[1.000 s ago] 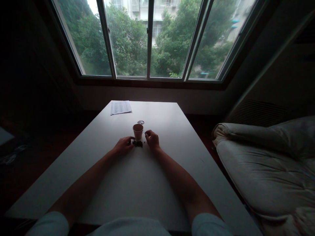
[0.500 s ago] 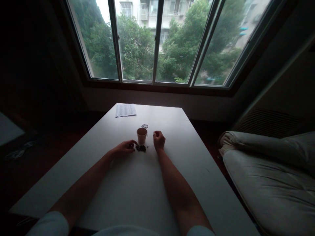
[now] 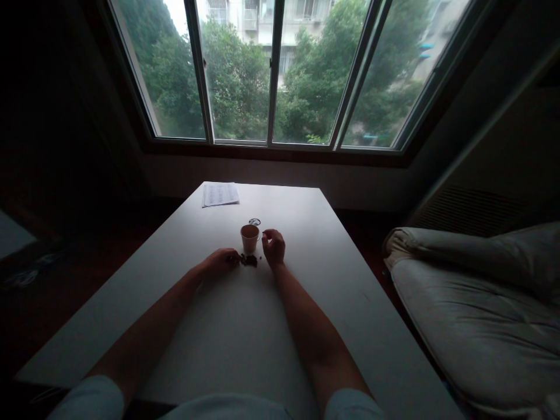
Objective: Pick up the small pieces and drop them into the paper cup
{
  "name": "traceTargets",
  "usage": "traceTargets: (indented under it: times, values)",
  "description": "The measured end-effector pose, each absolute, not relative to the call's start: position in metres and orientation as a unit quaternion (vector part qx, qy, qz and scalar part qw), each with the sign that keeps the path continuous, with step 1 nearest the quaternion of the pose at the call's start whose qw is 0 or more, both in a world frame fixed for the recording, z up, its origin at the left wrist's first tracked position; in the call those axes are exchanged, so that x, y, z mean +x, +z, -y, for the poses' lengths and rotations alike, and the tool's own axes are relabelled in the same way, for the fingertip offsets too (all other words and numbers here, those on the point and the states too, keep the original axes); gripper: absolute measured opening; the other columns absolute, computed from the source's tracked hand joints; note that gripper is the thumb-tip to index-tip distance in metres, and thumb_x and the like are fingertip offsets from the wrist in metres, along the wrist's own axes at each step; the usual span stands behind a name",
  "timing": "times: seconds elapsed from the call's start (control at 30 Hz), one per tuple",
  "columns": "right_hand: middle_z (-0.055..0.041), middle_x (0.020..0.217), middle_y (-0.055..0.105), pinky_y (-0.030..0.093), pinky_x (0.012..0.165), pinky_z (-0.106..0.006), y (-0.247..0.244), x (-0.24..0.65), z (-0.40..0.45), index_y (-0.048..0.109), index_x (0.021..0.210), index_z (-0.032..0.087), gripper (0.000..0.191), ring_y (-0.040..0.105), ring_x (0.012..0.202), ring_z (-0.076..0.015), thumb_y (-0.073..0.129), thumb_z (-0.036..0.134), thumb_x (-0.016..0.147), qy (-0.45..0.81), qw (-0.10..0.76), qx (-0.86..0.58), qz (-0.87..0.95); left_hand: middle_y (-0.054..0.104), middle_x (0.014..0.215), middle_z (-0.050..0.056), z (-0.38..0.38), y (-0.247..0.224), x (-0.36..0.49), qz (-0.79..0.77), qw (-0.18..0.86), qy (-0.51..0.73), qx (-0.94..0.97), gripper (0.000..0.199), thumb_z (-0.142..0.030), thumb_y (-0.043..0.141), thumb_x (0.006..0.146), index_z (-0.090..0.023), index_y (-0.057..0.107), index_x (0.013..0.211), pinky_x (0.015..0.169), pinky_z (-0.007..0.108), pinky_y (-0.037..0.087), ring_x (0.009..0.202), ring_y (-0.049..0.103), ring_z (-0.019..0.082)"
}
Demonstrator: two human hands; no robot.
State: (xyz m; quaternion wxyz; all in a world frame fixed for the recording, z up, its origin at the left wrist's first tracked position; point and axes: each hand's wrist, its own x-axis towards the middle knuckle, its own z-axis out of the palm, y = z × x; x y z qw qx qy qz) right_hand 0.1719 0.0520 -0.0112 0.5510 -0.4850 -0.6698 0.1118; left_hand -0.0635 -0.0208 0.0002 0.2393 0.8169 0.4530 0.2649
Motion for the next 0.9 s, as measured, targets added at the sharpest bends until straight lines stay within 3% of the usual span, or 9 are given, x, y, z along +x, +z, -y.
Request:
traceTargets:
  times: [0.23, 0.4, 0.6, 0.9]
  values:
    - [-0.0073, 0.088, 0.069, 0.049, 0.077, -0.033, -0.015, 0.177, -0.056, 0.066, 0.093, 0.018, 0.023, 0.061, 0.078, -0.0203, 0.048, 0.031, 0.087, 0.143, 0.554, -0.502, 0.649, 0.068, 0.087, 0.004, 0.022, 0.006, -0.054, -0.415, 0.311, 0.303, 0.800, 0.014, -0.024, 0.062, 0.079, -0.018, 0.071, 0.088, 0.070, 0.024, 0.045, 0.075, 0.058, 0.013]
    - [-0.0062, 0.085, 0.071, 0.049, 0.076, -0.032, -0.020, 0.180, -0.061, 0.067, 0.093, 0.019, 0.025, 0.063, 0.076, -0.0203, 0.049, 0.035, 0.086, 0.168, 0.558, -0.527, 0.619, 0.067, 0.076, 0.002, 0.019, 0.006, -0.053, -0.429, 0.339, 0.324, 0.772, 0.017, -0.030, 0.062, 0.080, -0.016, 0.069, 0.086, 0.064, 0.023, 0.042, 0.067, 0.054, 0.011]
    - [-0.0054, 0.085, 0.071, 0.049, 0.074, -0.031, -0.020, 0.176, -0.059, 0.066, 0.093, 0.019, 0.026, 0.063, 0.075, -0.0196, 0.047, 0.036, 0.087, 0.174, 0.529, -0.533, 0.636, 0.066, 0.082, 0.005, -0.002, 0.005, -0.053, -0.441, 0.356, 0.470, 0.677, 0.026, -0.038, 0.065, 0.079, -0.015, 0.064, 0.089, 0.065, 0.025, 0.047, 0.070, 0.056, 0.013]
    - [-0.0048, 0.085, 0.072, 0.051, 0.075, -0.031, -0.019, 0.181, -0.057, 0.066, 0.092, 0.020, 0.025, 0.064, 0.075, -0.0192, 0.048, 0.037, 0.087, 0.175, 0.548, -0.526, 0.626, 0.064, 0.083, 0.004, -0.041, -0.014, -0.053, -0.565, 0.267, 0.583, 0.519, 0.029, -0.042, 0.059, 0.078, -0.017, 0.061, 0.091, 0.058, 0.024, 0.048, 0.064, 0.056, 0.012]
